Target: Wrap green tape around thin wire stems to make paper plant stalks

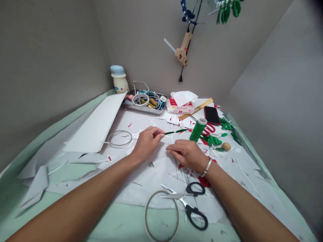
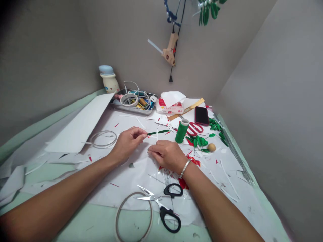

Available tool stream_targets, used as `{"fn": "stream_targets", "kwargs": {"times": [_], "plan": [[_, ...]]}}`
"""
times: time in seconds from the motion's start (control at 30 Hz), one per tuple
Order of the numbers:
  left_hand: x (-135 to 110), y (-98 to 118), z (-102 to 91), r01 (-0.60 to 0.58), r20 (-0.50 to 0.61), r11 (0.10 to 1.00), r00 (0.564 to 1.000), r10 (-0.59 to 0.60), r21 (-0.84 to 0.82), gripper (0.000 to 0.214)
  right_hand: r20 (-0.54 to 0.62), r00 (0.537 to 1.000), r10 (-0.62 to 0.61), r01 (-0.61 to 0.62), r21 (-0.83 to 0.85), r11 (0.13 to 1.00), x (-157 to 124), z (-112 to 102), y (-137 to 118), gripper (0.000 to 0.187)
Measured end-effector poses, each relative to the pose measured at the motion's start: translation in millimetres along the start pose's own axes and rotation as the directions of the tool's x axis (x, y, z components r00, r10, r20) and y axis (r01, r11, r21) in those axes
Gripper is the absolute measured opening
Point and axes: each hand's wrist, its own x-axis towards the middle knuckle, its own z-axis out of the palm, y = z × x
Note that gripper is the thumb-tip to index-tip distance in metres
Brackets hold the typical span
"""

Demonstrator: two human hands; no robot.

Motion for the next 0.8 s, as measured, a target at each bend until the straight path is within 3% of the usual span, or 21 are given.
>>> {"fn": "stream_targets", "kwargs": {"times": [0.1, 0.2, 0.3, 0.4, 0.47, 0.6, 0.7, 0.8], "plan": [[-0.1, -3.7, 1.3, -0.104, 0.019, 0.974, 0.995, 0.102, 0.203, 0.016, -0.067, 0.996, -0.06, 0.055, -0.077, 0.996, -1.0, -4.6, -0.2, 0.019], [-2.8, -4.5, 3.8, -0.208, 0.107, 0.929, 0.977, 0.183, 0.306, 0.019, -0.155, 0.987, -0.045, 0.035, -0.065, 0.997, -0.7, -10.0, 2.6, 0.02], [-6.2, -3.0, 6.2, -0.324, 0.236, 0.896, 0.937, 0.259, 0.304, 0.02, -0.231, 0.972, 0.037, -0.029, 0.04, 0.999, 1.0, -14.4, 7.4, 0.019], [-7.5, 0.1, 7.2, -0.396, 0.341, 0.9, 0.884, 0.321, 0.18, 0.019, -0.282, 0.948, 0.151, -0.093, 0.207, 0.974, 2.7, -16.2, 14.4, 0.017], [-6.8, 2.3, 6.6, -0.368, 0.342, 0.927, 0.882, 0.326, 0.067, 0.018, -0.293, 0.925, 0.24, -0.149, 0.301, 0.942, 3.0, -15.7, 20.0, 0.016], [-4.0, 6.1, 2.8, -0.139, 0.252, 0.979, 0.952, 0.175, -0.151, 0.015, -0.244, 0.91, 0.336, -0.242, 0.346, 0.906, 2.3, -11.1, 26.3, 0.017], [-3.1, 8.7, 0.0, 0.029, 0.201, 0.959, 0.979, 0.029, -0.281, 0.02, -0.153, 0.948, 0.28, -0.228, 0.285, 0.931, 2.1, -5.7, 20.7, 0.018], [-2.8, 8.3, -0.7, 0.075, 0.141, 0.952, 0.989, -0.034, -0.298, 0.023, -0.041, 0.988, 0.148, -0.138, 0.184, 0.973, 2.3, -1.0, 8.8, 0.017]]}}
